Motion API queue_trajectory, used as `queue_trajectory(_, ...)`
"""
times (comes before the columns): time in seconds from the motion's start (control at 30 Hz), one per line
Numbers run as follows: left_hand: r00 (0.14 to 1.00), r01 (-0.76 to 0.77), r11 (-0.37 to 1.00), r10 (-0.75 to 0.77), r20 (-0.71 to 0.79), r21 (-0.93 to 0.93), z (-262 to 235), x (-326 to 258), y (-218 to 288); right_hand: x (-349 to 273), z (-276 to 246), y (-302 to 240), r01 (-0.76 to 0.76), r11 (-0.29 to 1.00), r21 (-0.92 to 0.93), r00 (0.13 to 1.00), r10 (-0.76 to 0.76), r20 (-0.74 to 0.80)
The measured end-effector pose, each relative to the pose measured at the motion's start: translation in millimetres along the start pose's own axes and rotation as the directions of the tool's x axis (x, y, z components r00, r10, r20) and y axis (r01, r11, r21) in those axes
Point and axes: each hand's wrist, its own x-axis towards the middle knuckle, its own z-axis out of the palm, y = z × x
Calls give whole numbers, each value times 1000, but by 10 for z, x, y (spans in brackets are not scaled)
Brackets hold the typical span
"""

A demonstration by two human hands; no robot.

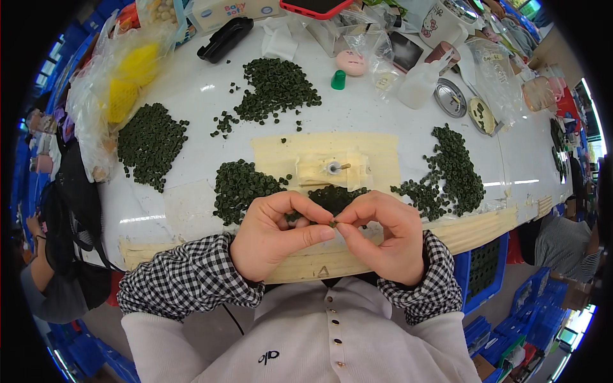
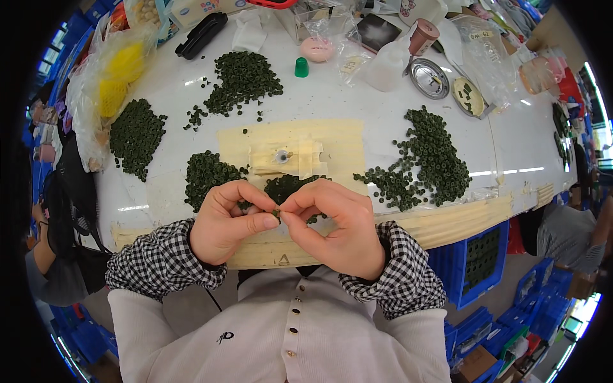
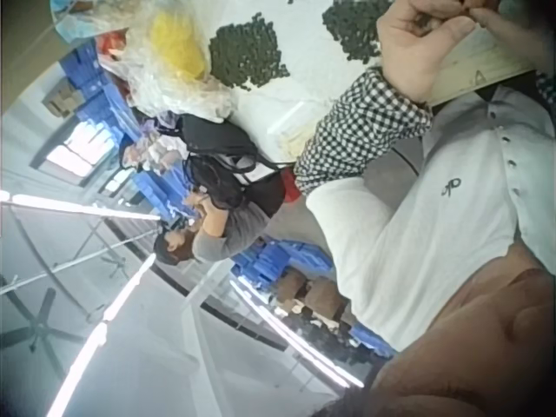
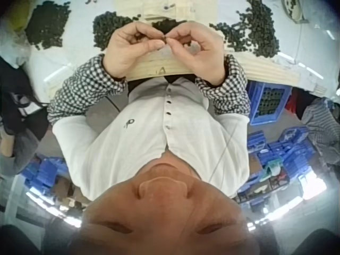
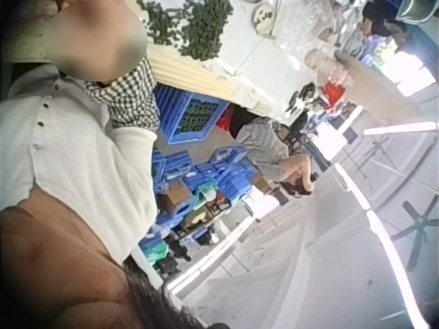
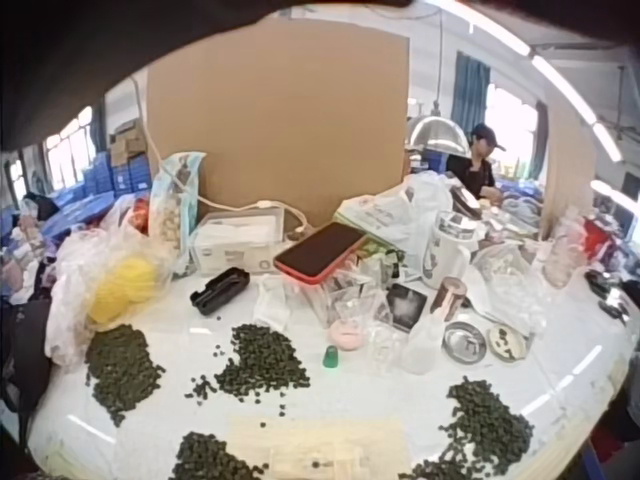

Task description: Assembling small green plastic components at a factory workstation.

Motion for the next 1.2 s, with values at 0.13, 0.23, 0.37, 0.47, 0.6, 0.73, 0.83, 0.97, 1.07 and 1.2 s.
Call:
queue_trajectory(0.13,999,-47,999,48,-5,27,-7,4,-13,12,36,-14,101,986,-131,994,-107,-37)
queue_trajectory(0.23,999,-49,993,50,-8,112,-15,-4,10,4,44,-12,71,993,-97,996,-76,-45)
queue_trajectory(0.37,1000,-12,995,13,-13,104,-8,-7,25,-9,81,-27,1,998,-61,996,-7,-92)
queue_trajectory(0.47,1000,3,994,-1,-17,105,16,-5,42,-5,82,-30,13,997,-75,995,-21,-98)
queue_trajectory(0.6,1000,17,993,-15,-15,115,22,-14,65,-5,87,-32,15,996,-93,993,-25,-114)
queue_trajectory(0.73,999,53,998,-53,-8,24,13,-4,86,-4,84,-22,16,996,-85,993,-25,-113)
queue_trajectory(0.83,1000,0,1000,0,-5,-14,-4,10,23,-2,85,-22,19,997,-71,994,-26,-110)
queue_trajectory(0.97,999,2,1000,-3,-37,-17,26,16,30,14,40,-2,72,992,-106,996,-77,-45)
queue_trajectory(1.07,999,-44,996,45,-9,75,-13,31,0,7,39,-14,59,993,-99,997,-64,-46)
queue_trajectory(1.2,991,-134,972,137,2,194,-5,10,15,5,44,-12,38,997,-70,999,-40,-28)
